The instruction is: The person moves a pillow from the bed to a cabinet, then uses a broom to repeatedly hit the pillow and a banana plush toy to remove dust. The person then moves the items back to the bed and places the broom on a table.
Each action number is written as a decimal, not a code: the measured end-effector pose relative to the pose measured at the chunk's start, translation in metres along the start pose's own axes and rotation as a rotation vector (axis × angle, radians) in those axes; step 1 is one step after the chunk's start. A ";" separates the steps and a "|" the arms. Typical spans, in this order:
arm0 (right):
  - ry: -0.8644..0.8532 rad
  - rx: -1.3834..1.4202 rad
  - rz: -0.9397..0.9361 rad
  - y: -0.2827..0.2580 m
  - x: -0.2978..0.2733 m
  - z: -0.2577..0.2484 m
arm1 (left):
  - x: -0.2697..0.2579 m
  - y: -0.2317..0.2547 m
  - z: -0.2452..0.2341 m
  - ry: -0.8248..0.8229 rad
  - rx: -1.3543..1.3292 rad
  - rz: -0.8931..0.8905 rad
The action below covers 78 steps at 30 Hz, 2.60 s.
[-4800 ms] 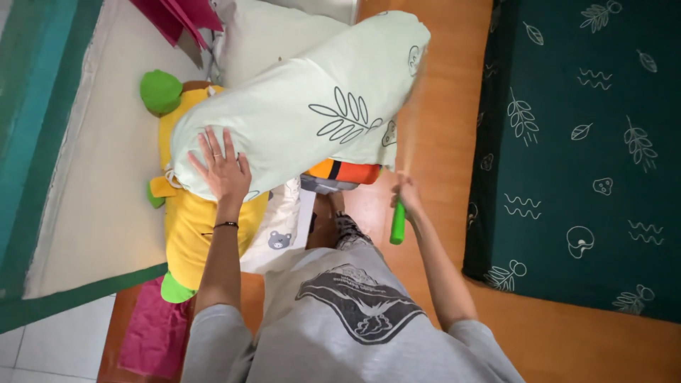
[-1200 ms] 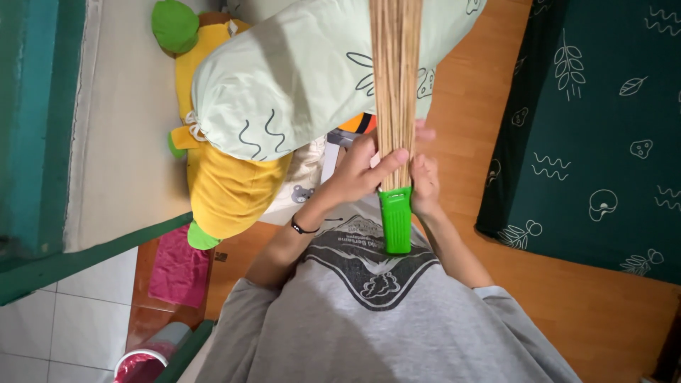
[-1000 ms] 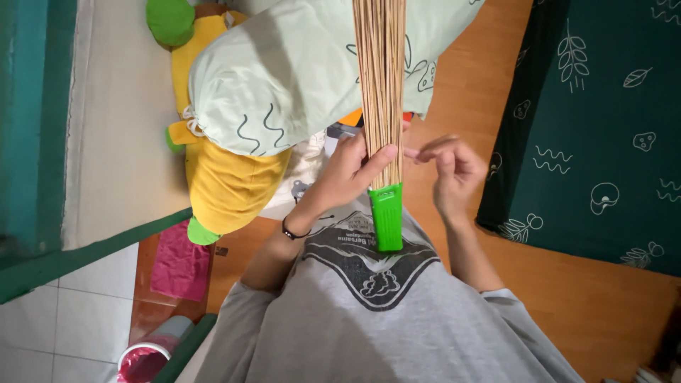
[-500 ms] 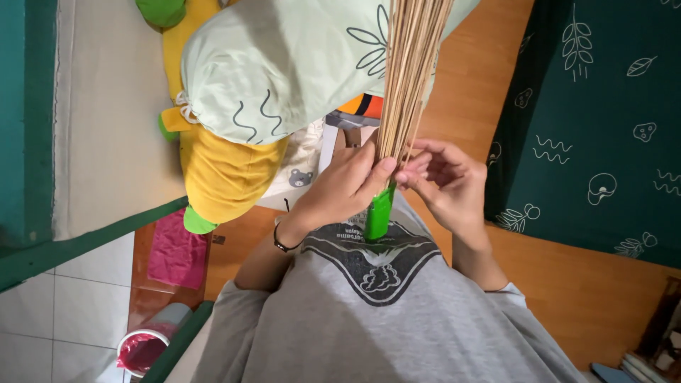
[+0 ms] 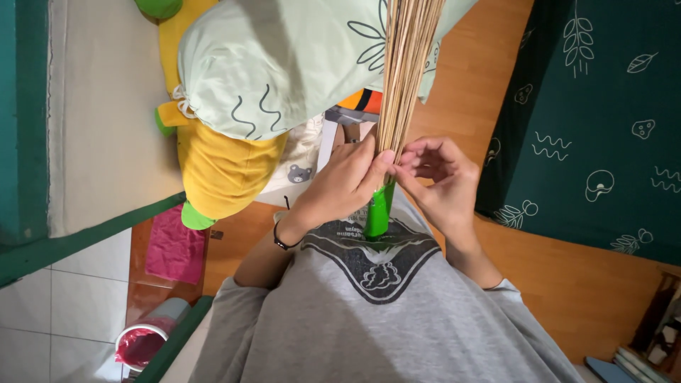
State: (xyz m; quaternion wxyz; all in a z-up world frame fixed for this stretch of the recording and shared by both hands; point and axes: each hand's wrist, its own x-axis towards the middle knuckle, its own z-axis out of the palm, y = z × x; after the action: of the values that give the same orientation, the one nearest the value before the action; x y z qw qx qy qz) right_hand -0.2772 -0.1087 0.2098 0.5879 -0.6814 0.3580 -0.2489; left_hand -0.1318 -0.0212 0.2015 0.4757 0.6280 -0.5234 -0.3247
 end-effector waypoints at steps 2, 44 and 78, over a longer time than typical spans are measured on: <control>-0.012 0.004 0.010 -0.001 0.001 0.000 | 0.002 0.001 -0.002 -0.023 -0.050 -0.026; -0.165 0.075 0.108 0.027 0.008 0.006 | 0.001 -0.012 0.001 0.061 0.008 -0.017; -0.115 -0.120 -0.067 0.031 0.012 0.008 | 0.008 -0.028 0.006 0.057 -0.216 -0.020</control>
State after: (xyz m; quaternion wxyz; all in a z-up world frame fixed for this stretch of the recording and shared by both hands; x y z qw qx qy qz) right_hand -0.2692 -0.1149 0.1771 0.5569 -0.7402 0.3149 -0.2067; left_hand -0.1256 -0.0306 0.1742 0.5521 0.5871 -0.4653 -0.3660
